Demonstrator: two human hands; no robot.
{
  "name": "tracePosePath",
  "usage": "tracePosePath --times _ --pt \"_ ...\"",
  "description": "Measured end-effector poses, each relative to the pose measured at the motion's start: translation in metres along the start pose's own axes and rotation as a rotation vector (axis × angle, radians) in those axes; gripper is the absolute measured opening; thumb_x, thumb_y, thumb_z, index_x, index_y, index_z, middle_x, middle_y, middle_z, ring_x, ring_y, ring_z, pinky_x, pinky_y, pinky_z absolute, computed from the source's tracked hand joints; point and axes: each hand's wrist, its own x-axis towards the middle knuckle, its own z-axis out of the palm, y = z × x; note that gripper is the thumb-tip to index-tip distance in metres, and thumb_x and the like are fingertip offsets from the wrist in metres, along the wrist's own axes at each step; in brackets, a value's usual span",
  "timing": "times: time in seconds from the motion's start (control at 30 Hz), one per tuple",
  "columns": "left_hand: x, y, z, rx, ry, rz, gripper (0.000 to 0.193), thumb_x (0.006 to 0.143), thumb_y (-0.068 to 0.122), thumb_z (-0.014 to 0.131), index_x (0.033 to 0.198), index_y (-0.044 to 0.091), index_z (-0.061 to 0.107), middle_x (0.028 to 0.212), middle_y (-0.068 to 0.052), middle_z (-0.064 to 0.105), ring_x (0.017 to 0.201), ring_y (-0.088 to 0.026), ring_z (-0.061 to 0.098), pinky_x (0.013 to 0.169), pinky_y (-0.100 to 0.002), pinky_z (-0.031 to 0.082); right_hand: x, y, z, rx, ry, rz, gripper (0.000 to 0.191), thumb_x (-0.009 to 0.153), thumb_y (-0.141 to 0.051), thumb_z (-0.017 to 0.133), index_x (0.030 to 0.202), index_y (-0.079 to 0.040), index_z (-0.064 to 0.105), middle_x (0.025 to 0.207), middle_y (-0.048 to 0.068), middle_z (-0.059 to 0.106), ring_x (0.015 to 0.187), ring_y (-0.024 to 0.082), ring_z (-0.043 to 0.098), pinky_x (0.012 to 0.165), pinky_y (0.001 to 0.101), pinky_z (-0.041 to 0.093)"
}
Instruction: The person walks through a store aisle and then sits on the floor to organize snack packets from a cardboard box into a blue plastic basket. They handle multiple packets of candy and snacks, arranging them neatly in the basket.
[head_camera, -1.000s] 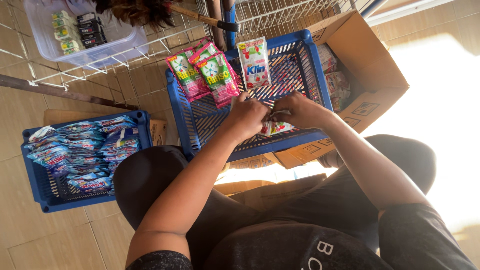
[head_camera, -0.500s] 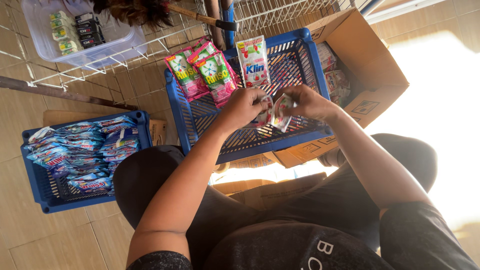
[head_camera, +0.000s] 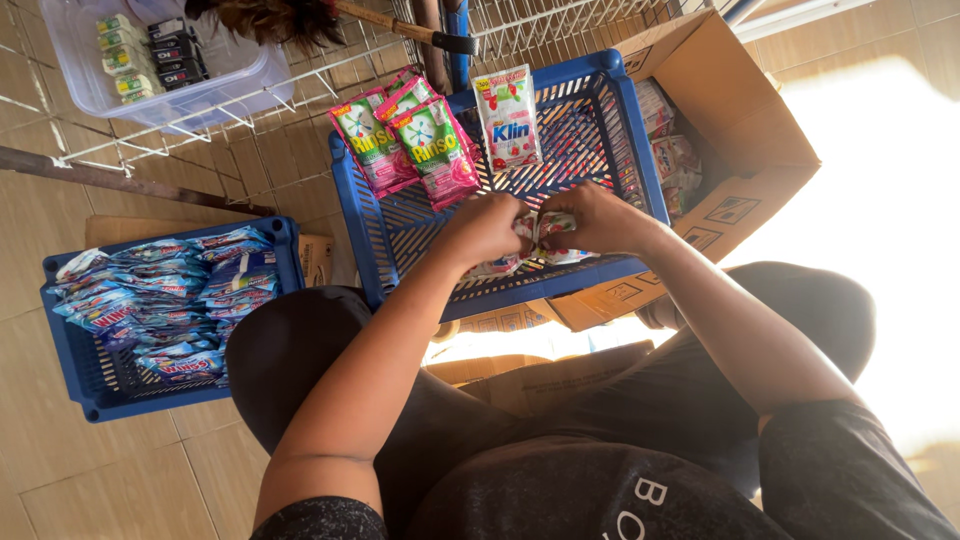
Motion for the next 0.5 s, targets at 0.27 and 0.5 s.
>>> tracePosePath --times 0.27,0.5 --pt "0.003 -0.016 0.025 0.114 0.031 0.110 0.011 0.080 0.017 0.071 0.083 0.006 0.074 0.080 -0.017 0.073 0.082 -0.034 0.072 0.088 -0.052 0.045 0.003 -0.001 0.009 -0.062 -0.031 0.075 0.028 0.076 -0.018 0.082 0.101 -0.006 0.079 0.089 0.013 0.079 0.080 0.025 0.076 0.076 0.0387 0.058" --pt "0.007 -0.019 0.017 0.091 0.034 0.165 0.007 0.079 0.012 0.069 0.083 0.008 0.074 0.079 -0.013 0.074 0.084 -0.033 0.072 0.089 -0.050 0.043 0.007 0.008 0.008 0.016 0.005 0.086 0.022 0.080 -0.016 0.081 0.100 -0.007 0.080 0.090 0.009 0.079 0.078 0.019 0.076 0.074 0.0345 0.059"
